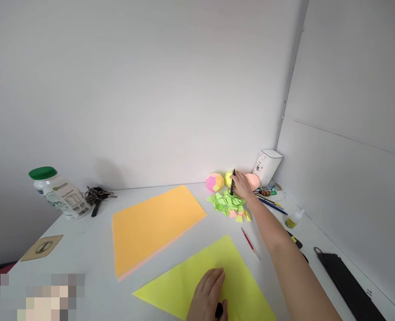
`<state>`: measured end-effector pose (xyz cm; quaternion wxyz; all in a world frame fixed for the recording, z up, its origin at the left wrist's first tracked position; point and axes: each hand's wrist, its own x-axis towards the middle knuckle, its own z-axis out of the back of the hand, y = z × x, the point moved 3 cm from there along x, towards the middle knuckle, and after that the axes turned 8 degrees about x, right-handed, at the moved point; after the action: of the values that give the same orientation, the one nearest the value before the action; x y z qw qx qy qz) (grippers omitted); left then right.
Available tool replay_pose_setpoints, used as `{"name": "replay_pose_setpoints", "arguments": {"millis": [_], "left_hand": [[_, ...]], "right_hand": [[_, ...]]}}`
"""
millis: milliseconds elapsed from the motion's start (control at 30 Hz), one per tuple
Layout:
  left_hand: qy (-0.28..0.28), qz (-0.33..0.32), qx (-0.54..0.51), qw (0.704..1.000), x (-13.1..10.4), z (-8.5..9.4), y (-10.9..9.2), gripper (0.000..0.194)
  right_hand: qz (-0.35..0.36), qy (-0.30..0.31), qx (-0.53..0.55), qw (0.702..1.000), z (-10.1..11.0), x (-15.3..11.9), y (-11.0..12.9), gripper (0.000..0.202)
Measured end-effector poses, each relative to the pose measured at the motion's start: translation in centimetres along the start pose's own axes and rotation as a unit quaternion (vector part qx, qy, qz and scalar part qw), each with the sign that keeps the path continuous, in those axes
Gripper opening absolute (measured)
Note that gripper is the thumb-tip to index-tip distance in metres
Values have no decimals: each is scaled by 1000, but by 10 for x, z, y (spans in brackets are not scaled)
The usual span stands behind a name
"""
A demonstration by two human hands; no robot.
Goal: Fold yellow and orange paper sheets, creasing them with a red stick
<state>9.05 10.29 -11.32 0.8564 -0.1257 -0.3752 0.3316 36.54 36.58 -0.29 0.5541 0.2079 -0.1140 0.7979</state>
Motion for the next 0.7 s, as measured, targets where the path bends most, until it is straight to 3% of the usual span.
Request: {"name": "replay_pose_setpoints", "arguments": {"millis": [167,300,500,700], "left_hand": [[-10,-15,5,1000,0,-2,2,55],[-3,-25,7,1000,-2,-4,4,53],[11,-50,24,998,1,4,3,50],[18,-118,65,991,7,7,6,53]], "right_hand": [[25,-13,0,1000,13,-1,14,43],[41,-13,0,999,20,18,45,35],[83,30,4,996,-8,54,98,38],[29,44,18,998,-25,45,97,43]]}}
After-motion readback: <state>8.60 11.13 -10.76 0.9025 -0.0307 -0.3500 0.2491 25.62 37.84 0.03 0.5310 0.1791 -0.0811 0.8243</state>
